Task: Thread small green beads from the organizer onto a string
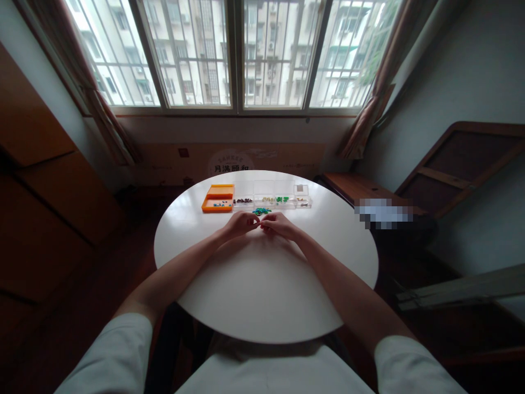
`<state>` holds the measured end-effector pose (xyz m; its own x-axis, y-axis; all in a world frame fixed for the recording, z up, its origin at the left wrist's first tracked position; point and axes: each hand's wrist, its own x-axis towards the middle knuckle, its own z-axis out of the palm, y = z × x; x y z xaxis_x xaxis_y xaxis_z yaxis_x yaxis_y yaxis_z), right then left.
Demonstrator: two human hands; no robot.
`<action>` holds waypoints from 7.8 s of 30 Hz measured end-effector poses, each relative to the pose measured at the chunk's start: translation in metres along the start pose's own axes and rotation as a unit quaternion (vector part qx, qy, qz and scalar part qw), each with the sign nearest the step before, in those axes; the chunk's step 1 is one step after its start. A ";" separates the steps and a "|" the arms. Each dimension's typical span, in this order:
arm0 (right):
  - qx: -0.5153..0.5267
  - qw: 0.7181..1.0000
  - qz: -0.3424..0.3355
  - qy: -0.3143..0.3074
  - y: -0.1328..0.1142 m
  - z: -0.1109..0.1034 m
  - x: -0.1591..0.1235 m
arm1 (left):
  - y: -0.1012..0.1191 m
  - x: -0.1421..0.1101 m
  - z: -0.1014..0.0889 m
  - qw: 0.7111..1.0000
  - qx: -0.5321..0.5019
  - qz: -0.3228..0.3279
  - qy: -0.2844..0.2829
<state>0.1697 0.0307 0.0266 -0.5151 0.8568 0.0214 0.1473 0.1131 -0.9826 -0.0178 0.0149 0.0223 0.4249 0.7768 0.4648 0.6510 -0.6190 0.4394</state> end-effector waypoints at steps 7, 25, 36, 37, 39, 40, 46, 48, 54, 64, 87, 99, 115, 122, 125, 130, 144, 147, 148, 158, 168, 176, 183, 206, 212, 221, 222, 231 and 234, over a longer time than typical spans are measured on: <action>-0.005 1.000 -0.002 0.000 0.000 0.000 0.000 | -0.001 -0.001 0.001 1.000 -0.004 0.001 0.005; -0.014 1.000 -0.002 0.005 0.000 0.001 0.000 | -0.002 -0.001 0.002 1.000 -0.008 0.003 0.002; -0.019 1.000 -0.001 0.000 0.002 0.000 0.001 | 0.000 -0.001 0.001 1.000 -0.008 0.005 0.004; -0.019 1.000 -0.001 -0.001 0.002 0.000 0.001 | -0.001 -0.001 0.001 1.000 -0.008 0.004 0.004; -0.016 1.000 -0.003 -0.001 0.001 0.000 0.001 | -0.002 -0.001 0.002 1.000 -0.007 0.004 0.004; -0.016 1.000 -0.003 -0.001 0.001 0.000 0.001 | -0.002 -0.001 0.002 1.000 -0.007 0.003 0.004; -0.015 1.000 -0.002 0.001 0.000 0.000 0.000 | -0.002 -0.001 0.002 1.000 -0.008 0.002 0.002; -0.016 1.000 -0.003 0.002 0.000 0.000 0.000 | -0.001 -0.001 0.001 1.000 -0.008 0.004 0.000; -0.014 1.000 -0.002 0.000 0.001 0.000 0.000 | -0.003 -0.001 0.002 1.000 -0.008 0.004 -0.001; -0.008 1.000 0.003 0.006 -0.004 0.002 -0.002 | -0.002 -0.001 0.001 1.000 -0.008 0.005 -0.003; -0.018 1.000 0.005 0.005 -0.002 0.002 -0.002 | -0.003 0.000 0.002 1.000 -0.004 0.004 -0.003; -0.019 1.000 -0.003 0.003 -0.005 0.002 -0.003 | -0.005 0.000 0.003 1.000 -0.008 0.007 -0.001; -0.020 1.000 -0.005 0.005 -0.004 0.003 -0.003 | -0.001 -0.001 0.000 1.000 -0.008 0.004 -0.009; -0.019 1.000 0.003 0.010 -0.005 0.004 -0.003 | -0.001 -0.001 0.000 1.000 -0.008 0.002 -0.010; -0.026 1.000 0.002 0.007 -0.005 0.003 -0.003 | -0.002 -0.001 0.000 1.000 -0.010 0.004 -0.008; -0.025 1.000 -0.006 0.006 -0.003 0.003 -0.002 | -0.003 -0.001 0.001 1.000 -0.008 0.006 -0.005; -0.022 1.000 -0.003 0.001 -0.005 0.003 -0.002 | -0.003 0.000 0.001 1.000 -0.001 0.008 -0.006; -0.018 1.000 0.001 0.005 -0.005 0.003 -0.002 | -0.004 0.000 0.001 1.000 0.000 0.010 -0.004; -0.016 1.000 0.002 0.005 -0.005 0.003 -0.002 | -0.004 0.000 0.001 1.000 0.000 0.010 -0.004; 0.003 1.000 0.004 0.007 0.001 0.002 0.000 | -0.005 0.000 0.002 1.000 0.007 0.008 0.010; 0.032 0.999 0.002 0.004 0.005 0.000 0.003 | -0.005 0.000 0.001 1.000 0.005 0.002 0.012; 0.047 0.998 0.018 0.024 0.005 0.001 0.004 | -0.006 0.000 0.001 1.000 -0.008 0.005 0.011; 0.063 0.998 0.020 0.020 0.007 0.001 0.005 | -0.005 0.000 0.001 1.000 -0.003 -0.004 0.010; 0.046 0.999 0.013 0.019 0.003 0.002 0.003 | -0.003 -0.001 0.001 1.000 -0.007 0.010 0.020; 0.043 0.999 0.017 0.017 0.002 0.003 0.002 | -0.001 -0.002 -0.001 1.000 -0.011 0.008 0.014; 0.035 0.999 0.012 0.011 0.004 0.001 0.003 | 0.000 -0.002 -0.001 1.000 -0.013 0.014 0.016; 0.035 0.999 0.011 0.012 0.004 0.001 0.003 | 0.000 -0.002 -0.001 1.000 -0.013 0.014 0.016; 0.044 0.999 0.008 0.012 0.004 0.001 0.003 | -0.001 -0.002 0.000 1.000 -0.006 0.017 0.016; 0.042 0.999 0.010 0.012 0.004 0.002 0.002 | -0.002 -0.001 0.000 1.000 -0.008 0.019 0.016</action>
<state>0.1676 0.0324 0.0225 -0.4915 0.8708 0.0045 0.0860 0.0537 -0.9949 -0.0196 0.0152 0.0205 0.4283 0.7489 0.5056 0.6248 -0.6497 0.4330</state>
